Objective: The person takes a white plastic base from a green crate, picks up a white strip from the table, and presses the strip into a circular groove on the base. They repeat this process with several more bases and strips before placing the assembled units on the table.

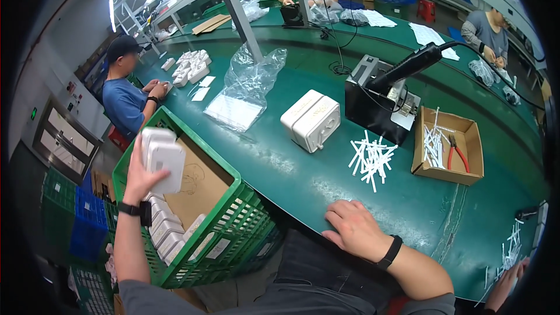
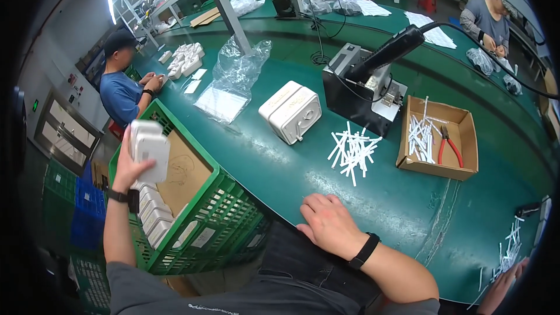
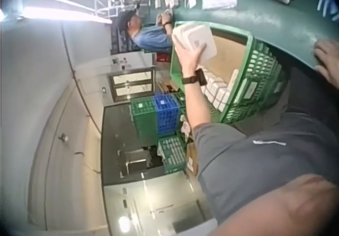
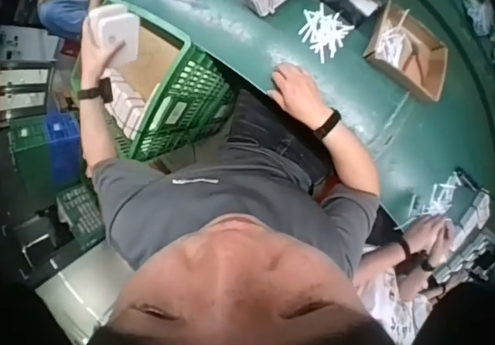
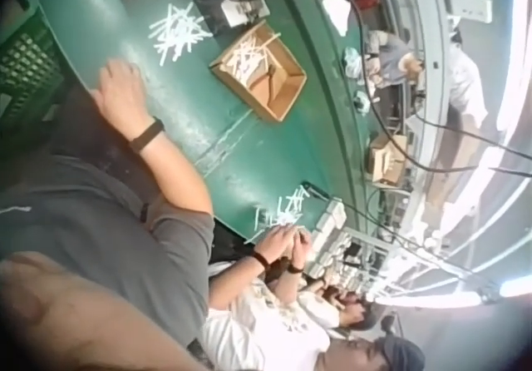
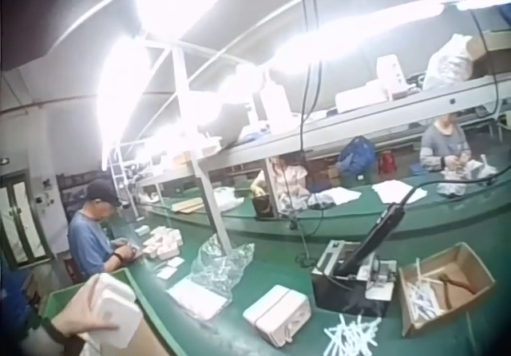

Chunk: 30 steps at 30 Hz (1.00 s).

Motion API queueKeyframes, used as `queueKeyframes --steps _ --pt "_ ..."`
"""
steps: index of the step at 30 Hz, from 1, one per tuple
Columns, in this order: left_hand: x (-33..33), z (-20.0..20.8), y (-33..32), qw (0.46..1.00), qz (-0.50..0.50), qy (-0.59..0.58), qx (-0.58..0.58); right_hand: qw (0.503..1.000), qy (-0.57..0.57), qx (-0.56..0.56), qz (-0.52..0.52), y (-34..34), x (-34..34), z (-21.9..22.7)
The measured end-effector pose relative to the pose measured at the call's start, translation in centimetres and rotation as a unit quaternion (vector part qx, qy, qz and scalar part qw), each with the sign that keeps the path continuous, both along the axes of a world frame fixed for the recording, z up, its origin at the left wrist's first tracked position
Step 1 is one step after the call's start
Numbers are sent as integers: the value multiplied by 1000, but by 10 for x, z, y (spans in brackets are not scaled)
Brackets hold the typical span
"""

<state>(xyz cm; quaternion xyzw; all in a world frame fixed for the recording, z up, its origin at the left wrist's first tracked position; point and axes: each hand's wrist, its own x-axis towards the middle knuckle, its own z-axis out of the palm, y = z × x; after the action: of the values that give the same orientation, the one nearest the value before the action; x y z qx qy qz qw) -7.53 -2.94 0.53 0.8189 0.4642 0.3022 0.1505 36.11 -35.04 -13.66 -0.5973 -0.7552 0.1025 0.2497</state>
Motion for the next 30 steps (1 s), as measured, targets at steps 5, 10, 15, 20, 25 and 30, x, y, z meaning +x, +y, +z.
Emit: queueKeyframes --steps 5,10,15,20,25,30 --pt "134 23 42 986 -103 67 111 1000 -11 22 -3 0 -1 2" --pt "260 -14 72 985 -90 148 16 999 -22 30 -7 -6 -5 -3" --pt "300 -68 91 984 -121 106 -75 999 -3 41 -4 -7 -6 -11" --pt "280 -68 104 978 -154 68 -126 1000 -17 19 -9 -4 -14 -3" --pt "183 -7 70 976 -154 155 2 996 -63 -55 -5 -3 -14 17" --pt "45 -16 16 933 -101 279 -204 998 -60 -5 23 5 -6 13"
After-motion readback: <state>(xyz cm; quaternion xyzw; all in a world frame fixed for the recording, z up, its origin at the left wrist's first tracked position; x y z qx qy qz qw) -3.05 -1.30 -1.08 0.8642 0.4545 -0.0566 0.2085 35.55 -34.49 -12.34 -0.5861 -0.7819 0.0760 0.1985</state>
